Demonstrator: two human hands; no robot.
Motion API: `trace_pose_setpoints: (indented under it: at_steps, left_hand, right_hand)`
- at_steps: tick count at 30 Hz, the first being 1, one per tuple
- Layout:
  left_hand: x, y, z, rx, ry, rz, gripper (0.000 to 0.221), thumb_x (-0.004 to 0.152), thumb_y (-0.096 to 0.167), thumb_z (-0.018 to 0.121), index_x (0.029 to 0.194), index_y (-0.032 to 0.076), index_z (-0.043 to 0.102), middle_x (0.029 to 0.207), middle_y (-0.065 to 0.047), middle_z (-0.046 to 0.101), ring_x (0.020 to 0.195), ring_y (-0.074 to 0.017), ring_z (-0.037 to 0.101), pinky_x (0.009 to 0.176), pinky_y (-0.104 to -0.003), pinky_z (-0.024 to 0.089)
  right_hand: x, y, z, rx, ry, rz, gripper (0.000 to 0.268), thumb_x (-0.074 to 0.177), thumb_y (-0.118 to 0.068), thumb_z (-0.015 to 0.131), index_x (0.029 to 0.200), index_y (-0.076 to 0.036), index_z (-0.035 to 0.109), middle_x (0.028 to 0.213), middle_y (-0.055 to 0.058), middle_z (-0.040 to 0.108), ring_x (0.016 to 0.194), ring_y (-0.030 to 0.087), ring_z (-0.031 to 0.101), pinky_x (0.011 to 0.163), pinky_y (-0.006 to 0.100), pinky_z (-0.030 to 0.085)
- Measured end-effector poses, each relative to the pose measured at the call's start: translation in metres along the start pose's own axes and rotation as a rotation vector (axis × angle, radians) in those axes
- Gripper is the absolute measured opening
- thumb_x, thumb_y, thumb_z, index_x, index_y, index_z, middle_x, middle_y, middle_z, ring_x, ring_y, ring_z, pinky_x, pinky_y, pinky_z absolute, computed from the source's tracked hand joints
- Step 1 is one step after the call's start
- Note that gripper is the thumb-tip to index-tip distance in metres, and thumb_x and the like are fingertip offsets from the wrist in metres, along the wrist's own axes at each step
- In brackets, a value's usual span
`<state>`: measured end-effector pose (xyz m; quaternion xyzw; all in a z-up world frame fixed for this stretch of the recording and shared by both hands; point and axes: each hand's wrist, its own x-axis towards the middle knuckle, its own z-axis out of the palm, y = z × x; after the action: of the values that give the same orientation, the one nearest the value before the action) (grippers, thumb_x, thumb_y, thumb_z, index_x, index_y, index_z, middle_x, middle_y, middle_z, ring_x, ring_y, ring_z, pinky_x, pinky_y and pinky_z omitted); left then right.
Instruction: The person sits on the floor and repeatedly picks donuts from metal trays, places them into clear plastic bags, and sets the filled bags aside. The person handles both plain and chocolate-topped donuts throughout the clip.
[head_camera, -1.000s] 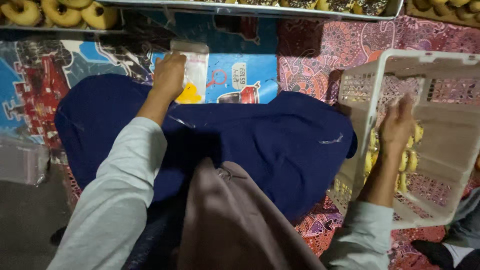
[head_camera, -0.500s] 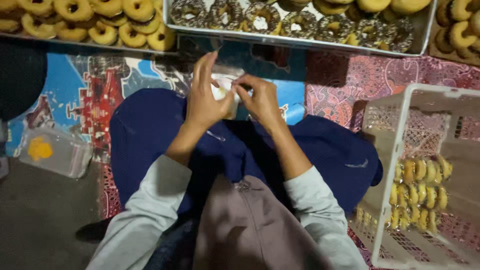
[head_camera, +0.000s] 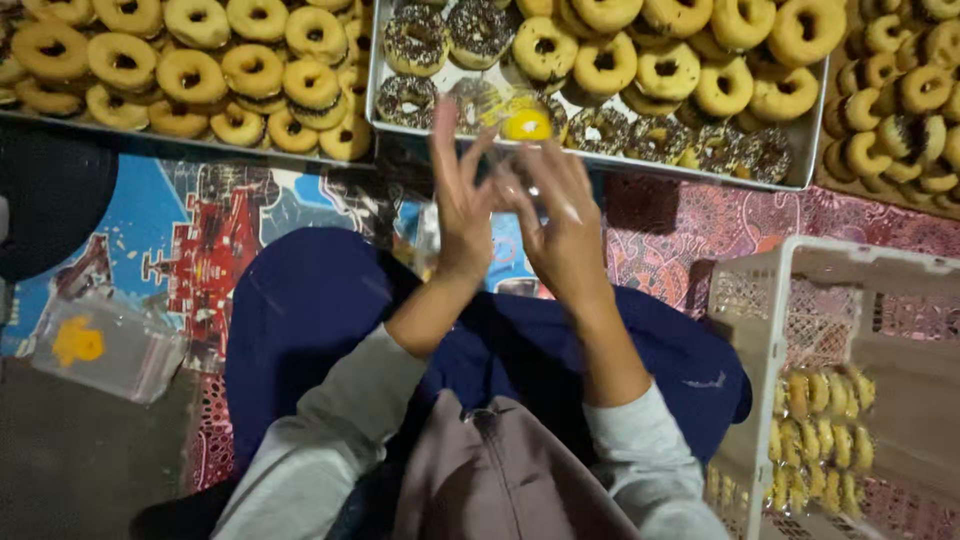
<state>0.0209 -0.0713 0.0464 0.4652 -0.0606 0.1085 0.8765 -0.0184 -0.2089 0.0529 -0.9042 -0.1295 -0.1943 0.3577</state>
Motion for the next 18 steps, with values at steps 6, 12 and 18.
trace_pose_setpoints:
  at_steps: [6,12,18]
  left_hand:
    - [0.098,-0.049,-0.011,-0.598,0.083,-0.331,0.016,0.092,0.006,0.074,0.100,0.011,0.061,0.097,-0.006,0.063,0.091,-0.0209,0.062,0.091,-0.048,0.058]
    - [0.126,-0.049,-0.016,-0.810,0.236,-0.469,0.033,0.096,0.039,0.067,0.091,0.007,0.063,0.088,-0.010,0.064,0.086,-0.0266,0.064,0.089,-0.057,0.059]
    - [0.137,-0.069,-0.036,-0.983,0.289,-0.567,0.042,0.099,0.045,0.060,0.099,0.003,0.066,0.089,-0.018,0.067,0.088,-0.0319,0.066,0.097,-0.055,0.057]
  right_hand:
    - [0.112,0.068,-0.030,0.242,0.274,0.275,0.034,0.103,-0.036,0.073,0.103,-0.003,0.078,0.093,0.008,0.079,0.080,0.019,0.075,0.072,0.032,0.060]
    - [0.196,0.221,-0.009,-0.609,0.390,0.439,0.092,0.072,-0.063,0.095,0.119,0.006,0.056,0.125,0.026,0.058,0.114,0.045,0.054,0.084,0.067,0.040]
    - [0.177,0.144,-0.019,-0.157,0.459,0.419,0.058,0.089,-0.038,0.092,0.125,-0.006,0.059,0.117,0.009,0.067,0.104,0.022,0.068,0.094,0.039,0.054]
